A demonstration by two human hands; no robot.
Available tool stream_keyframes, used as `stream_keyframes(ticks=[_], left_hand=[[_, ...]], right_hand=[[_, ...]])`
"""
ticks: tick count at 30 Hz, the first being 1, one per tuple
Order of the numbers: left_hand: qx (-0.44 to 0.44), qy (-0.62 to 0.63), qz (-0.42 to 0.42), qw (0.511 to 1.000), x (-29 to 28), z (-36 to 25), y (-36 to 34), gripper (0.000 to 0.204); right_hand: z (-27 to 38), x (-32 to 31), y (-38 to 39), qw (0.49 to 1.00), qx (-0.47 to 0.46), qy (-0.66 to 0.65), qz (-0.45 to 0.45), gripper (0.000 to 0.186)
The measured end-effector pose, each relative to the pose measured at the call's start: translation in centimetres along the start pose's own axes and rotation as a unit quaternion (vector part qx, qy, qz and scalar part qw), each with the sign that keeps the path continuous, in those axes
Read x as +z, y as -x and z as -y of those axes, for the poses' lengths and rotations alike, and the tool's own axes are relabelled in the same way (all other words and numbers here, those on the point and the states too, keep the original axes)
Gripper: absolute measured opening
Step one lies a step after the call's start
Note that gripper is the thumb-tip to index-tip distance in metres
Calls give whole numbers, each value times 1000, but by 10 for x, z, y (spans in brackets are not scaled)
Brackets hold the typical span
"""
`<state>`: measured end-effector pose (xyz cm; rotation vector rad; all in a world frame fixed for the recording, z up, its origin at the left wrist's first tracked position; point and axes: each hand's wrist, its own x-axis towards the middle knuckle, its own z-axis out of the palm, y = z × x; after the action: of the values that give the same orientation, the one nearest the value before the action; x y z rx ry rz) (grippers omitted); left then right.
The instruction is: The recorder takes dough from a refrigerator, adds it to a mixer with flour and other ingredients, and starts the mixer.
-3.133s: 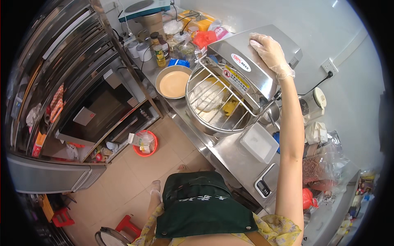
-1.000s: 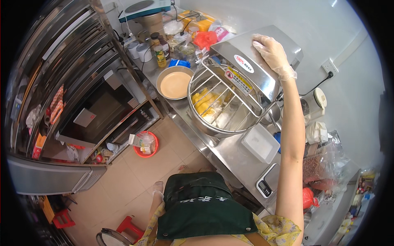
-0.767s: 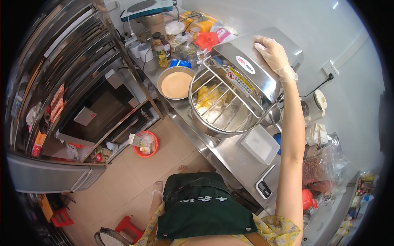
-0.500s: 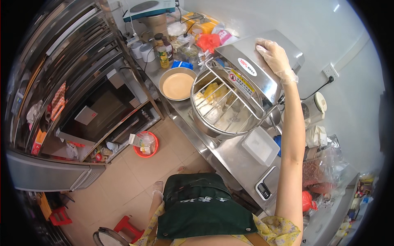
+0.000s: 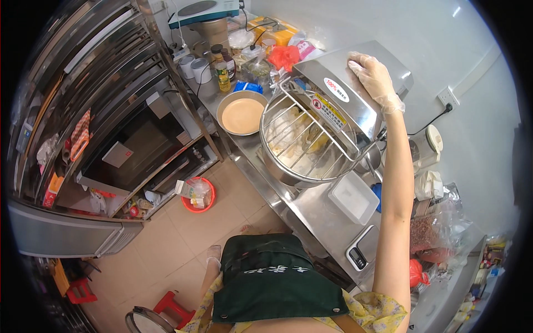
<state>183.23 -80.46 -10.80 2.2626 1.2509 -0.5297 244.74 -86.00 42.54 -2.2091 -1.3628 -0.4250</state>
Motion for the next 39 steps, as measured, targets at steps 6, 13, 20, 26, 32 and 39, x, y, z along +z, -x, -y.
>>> stream_keyframes(ticks=[6, 13, 20, 26, 32, 39], left_hand=[[5, 14, -21, 1000, -1, 0, 3, 27], [44, -20, -26, 998, 13, 17, -7, 26], [49, -61, 23, 997, 10, 17, -11, 28], [64, -89, 23, 994, 13, 21, -13, 27], [45, -49, -1, 998, 15, 16, -4, 23], [43, -51, -3, 998, 12, 16, -5, 23]], right_hand=[[-1, 1, 1, 1000, -3, -4, -4, 30], [-6, 1, 2, 1000, -10, -2, -13, 30], [-5, 1, 4, 1000, -3, -1, -12, 32], [-5, -1, 4, 1000, 5, -9, -15, 31], [1, 3, 3, 1000, 11, -10, -14, 31], [-7, 1, 3, 1000, 9, -9, -12, 31]])
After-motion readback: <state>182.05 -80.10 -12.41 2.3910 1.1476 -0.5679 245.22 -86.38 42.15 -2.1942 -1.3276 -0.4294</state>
